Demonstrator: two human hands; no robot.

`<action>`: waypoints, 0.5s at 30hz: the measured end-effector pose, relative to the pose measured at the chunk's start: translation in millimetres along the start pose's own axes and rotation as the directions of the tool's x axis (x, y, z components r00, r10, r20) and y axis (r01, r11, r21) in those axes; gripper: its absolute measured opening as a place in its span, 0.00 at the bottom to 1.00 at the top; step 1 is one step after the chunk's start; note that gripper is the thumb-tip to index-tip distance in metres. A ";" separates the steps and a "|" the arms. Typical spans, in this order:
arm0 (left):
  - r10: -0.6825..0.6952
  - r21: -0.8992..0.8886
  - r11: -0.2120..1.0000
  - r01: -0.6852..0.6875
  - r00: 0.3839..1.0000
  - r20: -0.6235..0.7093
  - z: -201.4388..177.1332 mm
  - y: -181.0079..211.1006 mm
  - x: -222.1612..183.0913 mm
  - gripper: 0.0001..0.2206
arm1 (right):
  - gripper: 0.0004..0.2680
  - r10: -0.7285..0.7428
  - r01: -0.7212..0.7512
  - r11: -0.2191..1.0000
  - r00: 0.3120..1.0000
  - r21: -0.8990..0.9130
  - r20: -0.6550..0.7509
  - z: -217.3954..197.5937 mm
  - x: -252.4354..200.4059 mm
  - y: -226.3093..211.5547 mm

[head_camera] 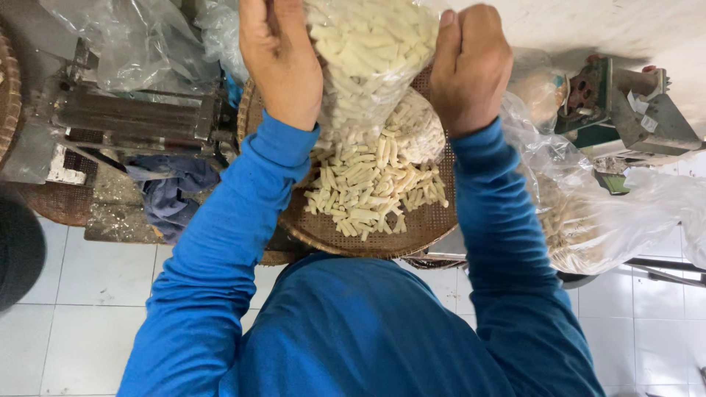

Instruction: The person empties plastic bags of small, cylindrical, off-white food items into a large woven basket. They then use their hands to spread and mix the items within the basket and transfer portions to other nearby baskets.

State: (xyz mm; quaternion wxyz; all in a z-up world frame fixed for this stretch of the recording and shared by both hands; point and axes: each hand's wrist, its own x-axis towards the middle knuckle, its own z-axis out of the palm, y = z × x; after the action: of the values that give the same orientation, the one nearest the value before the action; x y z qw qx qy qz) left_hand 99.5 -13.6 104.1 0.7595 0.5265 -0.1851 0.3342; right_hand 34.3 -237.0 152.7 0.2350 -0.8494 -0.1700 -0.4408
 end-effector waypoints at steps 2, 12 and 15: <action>0.023 0.014 1.000 -0.023 1.000 0.013 1.8 8.5 6.5 0.07 | 0.07 -0.030 0.030 0.999 1.000 0.041 0.001 -15.9 15.9 -22.1; 0.027 -0.034 0.999 -0.023 0.994 0.103 -0.6 2.6 6.3 0.08 | 0.09 0.094 -0.086 0.993 0.991 -0.086 0.091 -26.1 21.8 0.8; -0.006 -0.069 0.998 0.013 0.995 0.102 -0.3 -6.6 5.2 0.09 | 0.09 0.039 -0.031 0.995 0.996 -0.091 0.083 -24.2 15.6 10.8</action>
State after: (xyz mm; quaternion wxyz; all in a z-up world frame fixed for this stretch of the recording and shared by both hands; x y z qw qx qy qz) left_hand 107.8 -13.1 102.8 0.7685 0.5169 -0.2326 0.2969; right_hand 32.1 -258.0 175.1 0.1968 -0.8799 -0.1448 -0.4076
